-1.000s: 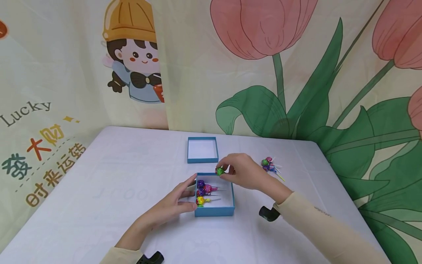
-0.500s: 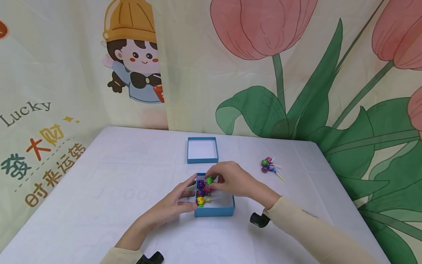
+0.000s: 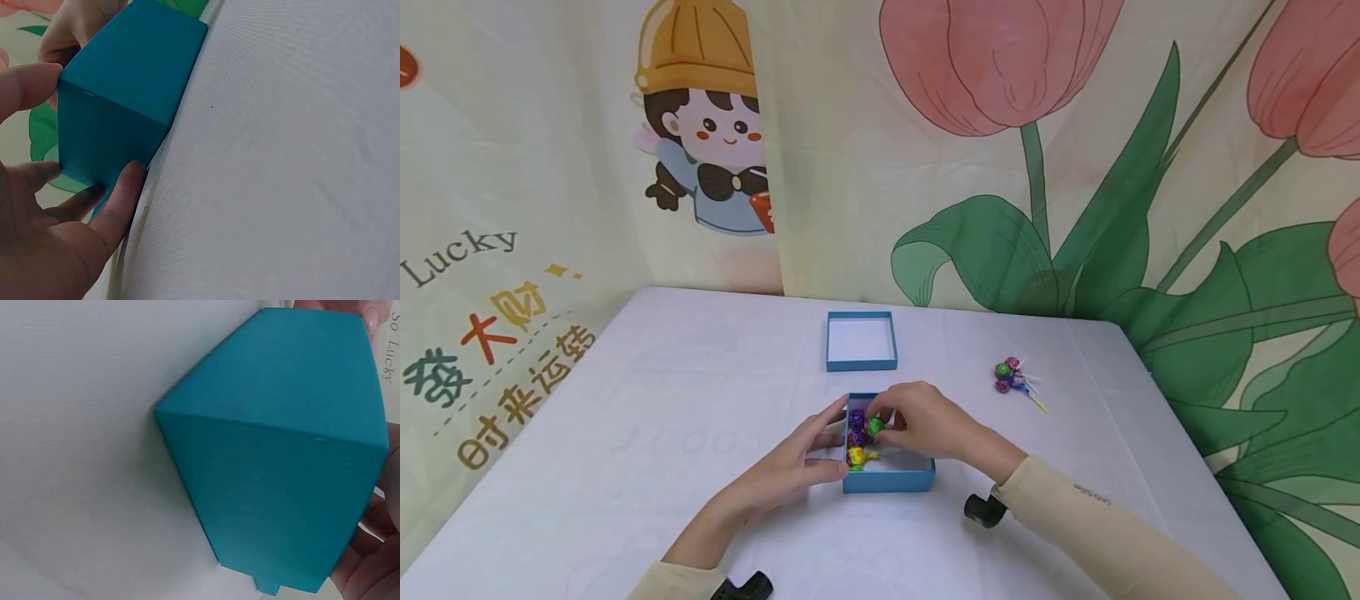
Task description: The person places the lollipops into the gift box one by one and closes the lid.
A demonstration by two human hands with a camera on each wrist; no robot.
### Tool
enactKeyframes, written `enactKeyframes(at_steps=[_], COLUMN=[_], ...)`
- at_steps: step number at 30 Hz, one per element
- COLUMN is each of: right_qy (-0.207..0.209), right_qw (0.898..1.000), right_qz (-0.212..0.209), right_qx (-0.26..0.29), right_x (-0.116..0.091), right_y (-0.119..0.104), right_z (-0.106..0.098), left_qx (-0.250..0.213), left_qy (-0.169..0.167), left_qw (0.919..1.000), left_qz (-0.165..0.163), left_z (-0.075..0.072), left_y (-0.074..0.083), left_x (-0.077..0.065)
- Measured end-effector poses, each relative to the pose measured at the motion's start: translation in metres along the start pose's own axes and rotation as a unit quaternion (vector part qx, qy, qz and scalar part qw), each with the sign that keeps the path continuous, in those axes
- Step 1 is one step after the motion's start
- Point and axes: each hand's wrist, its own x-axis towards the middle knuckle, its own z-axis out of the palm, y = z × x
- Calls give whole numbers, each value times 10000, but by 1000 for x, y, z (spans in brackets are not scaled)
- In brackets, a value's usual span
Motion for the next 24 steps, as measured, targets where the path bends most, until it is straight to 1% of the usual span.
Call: enactKeyframes(at_steps=[5, 12, 19, 24], right_qy=[-49, -109, -32, 26], right_qw=[10000, 9997, 9987, 9981], right_qz=[-3, -159, -284, -351], right_qx=[18, -117, -429, -510], right_x=[0, 1, -1, -1], right_y=[2, 3, 6, 8], right_z=[6, 13, 16, 18], left_qx=[-4, -18, 13, 34], left_qy=[-13, -54, -61, -71], left_qw=[10000, 10000, 10000, 9999], left_qz=[19, 56, 74, 131], left_z=[0, 1, 1, 0], left_y=[0, 0, -1, -2], left_x=[0, 0, 1, 1])
